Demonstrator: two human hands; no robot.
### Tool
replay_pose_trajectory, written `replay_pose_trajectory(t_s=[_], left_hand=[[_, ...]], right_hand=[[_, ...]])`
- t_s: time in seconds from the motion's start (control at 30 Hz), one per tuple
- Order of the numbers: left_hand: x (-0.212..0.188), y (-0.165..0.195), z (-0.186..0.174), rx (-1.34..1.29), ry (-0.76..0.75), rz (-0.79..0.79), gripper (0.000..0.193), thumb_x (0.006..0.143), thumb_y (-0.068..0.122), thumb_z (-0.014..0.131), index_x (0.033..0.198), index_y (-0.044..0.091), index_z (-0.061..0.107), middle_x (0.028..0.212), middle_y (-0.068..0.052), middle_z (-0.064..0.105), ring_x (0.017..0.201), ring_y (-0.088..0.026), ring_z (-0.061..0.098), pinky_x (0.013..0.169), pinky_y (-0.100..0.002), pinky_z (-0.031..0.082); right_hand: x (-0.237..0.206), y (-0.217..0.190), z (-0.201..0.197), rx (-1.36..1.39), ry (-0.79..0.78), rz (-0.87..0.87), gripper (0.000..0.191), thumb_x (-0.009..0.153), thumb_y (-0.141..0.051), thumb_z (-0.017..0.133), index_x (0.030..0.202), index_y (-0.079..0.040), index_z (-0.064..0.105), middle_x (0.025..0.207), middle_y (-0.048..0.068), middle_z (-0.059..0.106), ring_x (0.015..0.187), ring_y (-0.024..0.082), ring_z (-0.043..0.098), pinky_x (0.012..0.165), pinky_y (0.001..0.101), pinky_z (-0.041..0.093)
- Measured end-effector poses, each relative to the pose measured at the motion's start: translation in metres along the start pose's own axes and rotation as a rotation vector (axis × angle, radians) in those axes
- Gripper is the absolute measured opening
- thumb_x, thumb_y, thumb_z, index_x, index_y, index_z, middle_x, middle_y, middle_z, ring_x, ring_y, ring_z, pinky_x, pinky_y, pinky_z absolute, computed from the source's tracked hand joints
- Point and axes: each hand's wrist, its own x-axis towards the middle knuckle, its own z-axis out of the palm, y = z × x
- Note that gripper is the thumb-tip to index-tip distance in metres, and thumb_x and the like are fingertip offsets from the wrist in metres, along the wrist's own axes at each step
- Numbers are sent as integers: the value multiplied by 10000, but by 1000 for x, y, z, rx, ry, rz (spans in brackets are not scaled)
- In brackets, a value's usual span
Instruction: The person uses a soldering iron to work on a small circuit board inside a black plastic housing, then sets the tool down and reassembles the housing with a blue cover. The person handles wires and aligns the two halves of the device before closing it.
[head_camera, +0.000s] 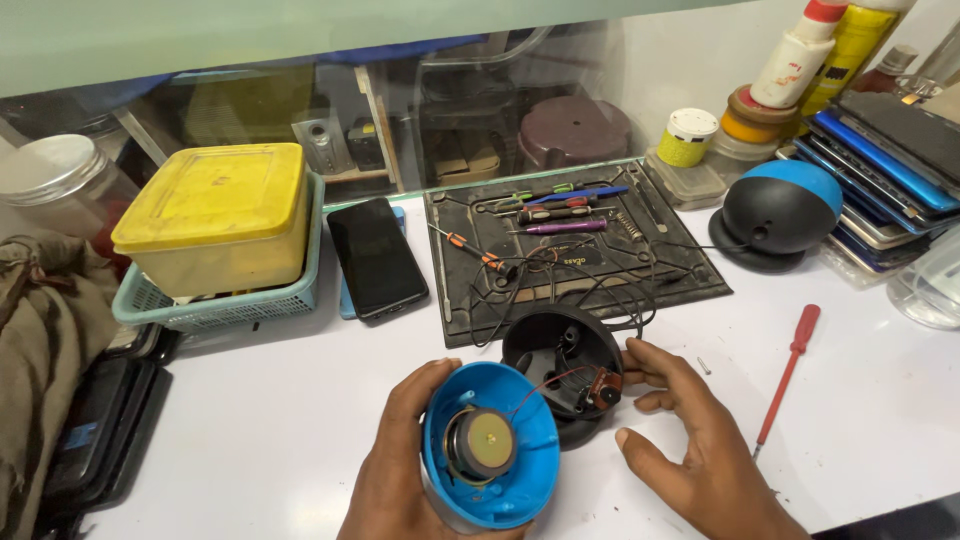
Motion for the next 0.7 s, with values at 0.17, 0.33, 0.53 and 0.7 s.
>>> replay_pose_trajectory(t_s=[0.17, 0.33, 0.53, 0.7], left_hand=[[13, 13, -3, 78, -6, 151, 1160, 542, 328, 1016, 1465, 115, 346, 1482, -217, 485, 1373, -397, 536, 1081, -503, 388], [16, 14, 6, 24, 45, 276, 1058, 616, 293, 989, 1472, 97, 399, 1460, -221, 522, 1370, -391, 558, 1098, -480, 446], [10, -2, 3, 48, 84, 416, 974, 681, 283, 960, 1466, 84, 419, 1474, -247, 524, 1396, -412, 573, 1100, -478, 497], [10, -9, 4, 39, 60, 450, 867, 764, 271, 918, 1464, 92, 438, 1491, -245, 527, 1396, -408, 582, 1082, -494, 490]], right_hand=[[-7, -12, 4, 3, 293, -119, 446, 829, -52, 721, 1267, 4, 656, 1163, 131, 701, 1025, 215, 687, 884, 332, 526], [8, -46, 8, -128, -19, -176, 464, 768, -191, 851, 1195, -37, 752, 1092, 85, 709, 885, 222, 678, 708, 339, 574], [38, -87, 26, -400, -383, -81, 618, 778, -528, 817, 1196, -83, 716, 1081, 89, 679, 870, 293, 748, 734, 418, 584], [40, -94, 30, -552, -435, 27, 605, 743, -531, 807, 1179, -121, 725, 1083, 109, 705, 873, 349, 747, 776, 442, 601]])
